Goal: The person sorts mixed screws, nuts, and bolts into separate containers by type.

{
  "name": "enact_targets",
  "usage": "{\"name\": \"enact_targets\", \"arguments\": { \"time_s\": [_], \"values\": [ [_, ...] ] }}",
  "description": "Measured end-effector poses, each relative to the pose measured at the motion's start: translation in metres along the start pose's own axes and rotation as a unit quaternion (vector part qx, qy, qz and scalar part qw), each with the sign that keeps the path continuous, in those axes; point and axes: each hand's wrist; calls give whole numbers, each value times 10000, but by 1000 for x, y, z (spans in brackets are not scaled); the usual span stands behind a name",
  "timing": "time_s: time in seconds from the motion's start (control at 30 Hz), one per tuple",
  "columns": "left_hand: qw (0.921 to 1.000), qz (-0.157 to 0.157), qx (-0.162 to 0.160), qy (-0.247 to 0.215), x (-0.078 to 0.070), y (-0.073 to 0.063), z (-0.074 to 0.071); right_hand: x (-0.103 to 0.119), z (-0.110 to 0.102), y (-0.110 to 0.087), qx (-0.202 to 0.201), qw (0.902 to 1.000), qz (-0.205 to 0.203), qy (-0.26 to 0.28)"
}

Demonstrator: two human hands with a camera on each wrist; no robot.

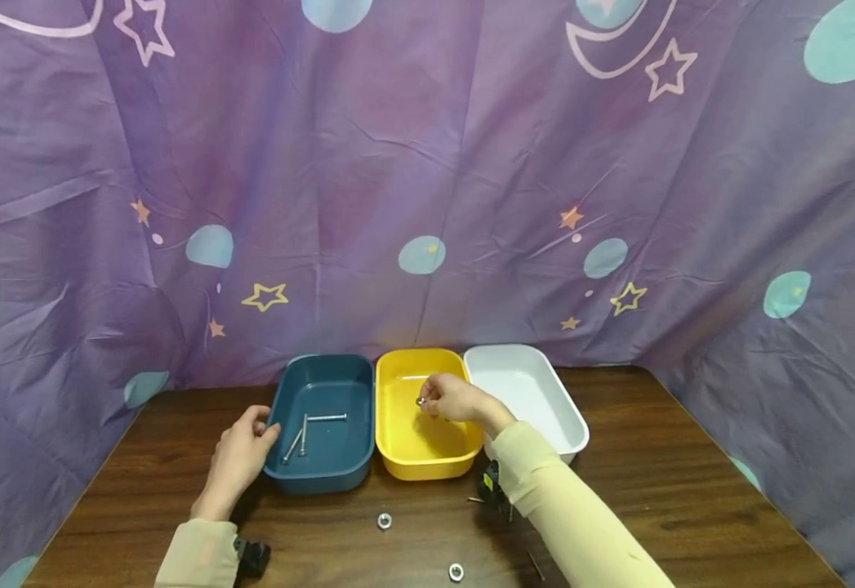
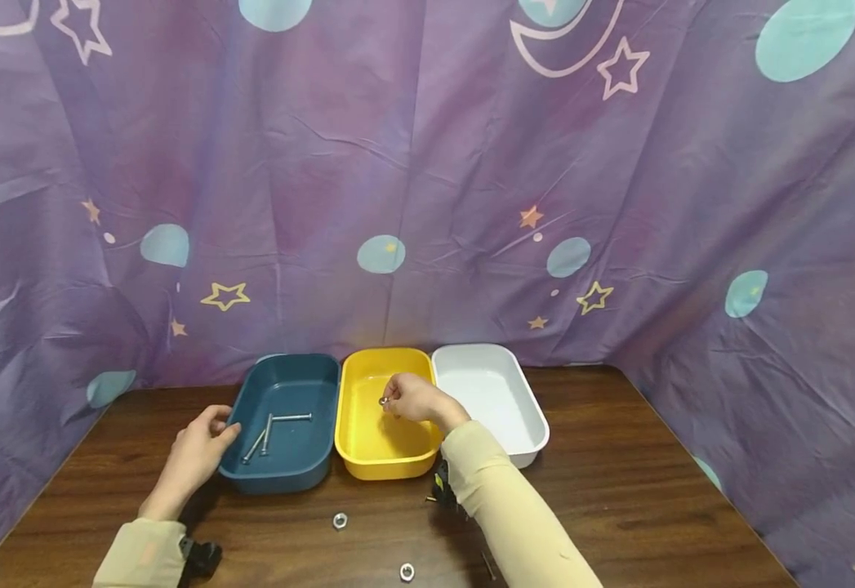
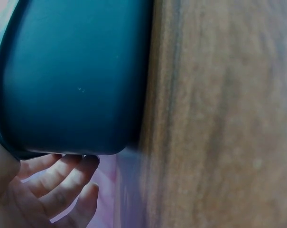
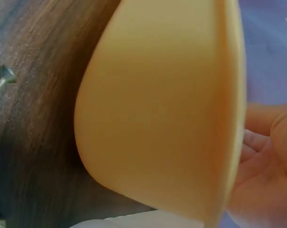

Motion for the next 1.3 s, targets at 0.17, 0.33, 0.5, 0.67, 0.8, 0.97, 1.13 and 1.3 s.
{"name": "enact_targets", "arguments": {
  "time_s": [0.17, 0.33, 0.5, 0.67, 0.8, 0.97, 1.13, 1.3],
  "values": [
    [10000, 19, 9, -18, 0, -1, 1, 2, 12, 10, -351, 9916, -49, -1248],
    [10000, 41, 21, -6, 0, -1, 1, 9, 17, 12, -181, 9847, -118, -1727],
    [10000, 60, 27, -3, -1, -1, 0, 15, 14, 13, 30, 9829, -186, -1833],
    [10000, 94, 11, 6, -2, -1, 1, 21, 12, 11, 184, 9811, -274, -1908],
    [9999, 115, 56, 6, -3, -1, 1, 26, 10, 7, 237, 9816, -364, -1862],
    [9999, 121, -3, 44, 0, -2, -2, 32, 5, 2, -133, 9936, -621, -938],
    [9999, 127, 32, 42, -1, -3, -4, 42, 2, -12, -904, 9896, -814, 761],
    [9999, 124, 46, 45, -3, -3, -3, 52, 4, -33, -1251, 9807, -1086, 1040]
  ]
}}
Point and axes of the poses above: each hand's wrist, its own y-axis towards the middle knuckle, its own z-axis out of the palm, x = y × z, and after that the axes turned 9 degrees about -z, right-handed
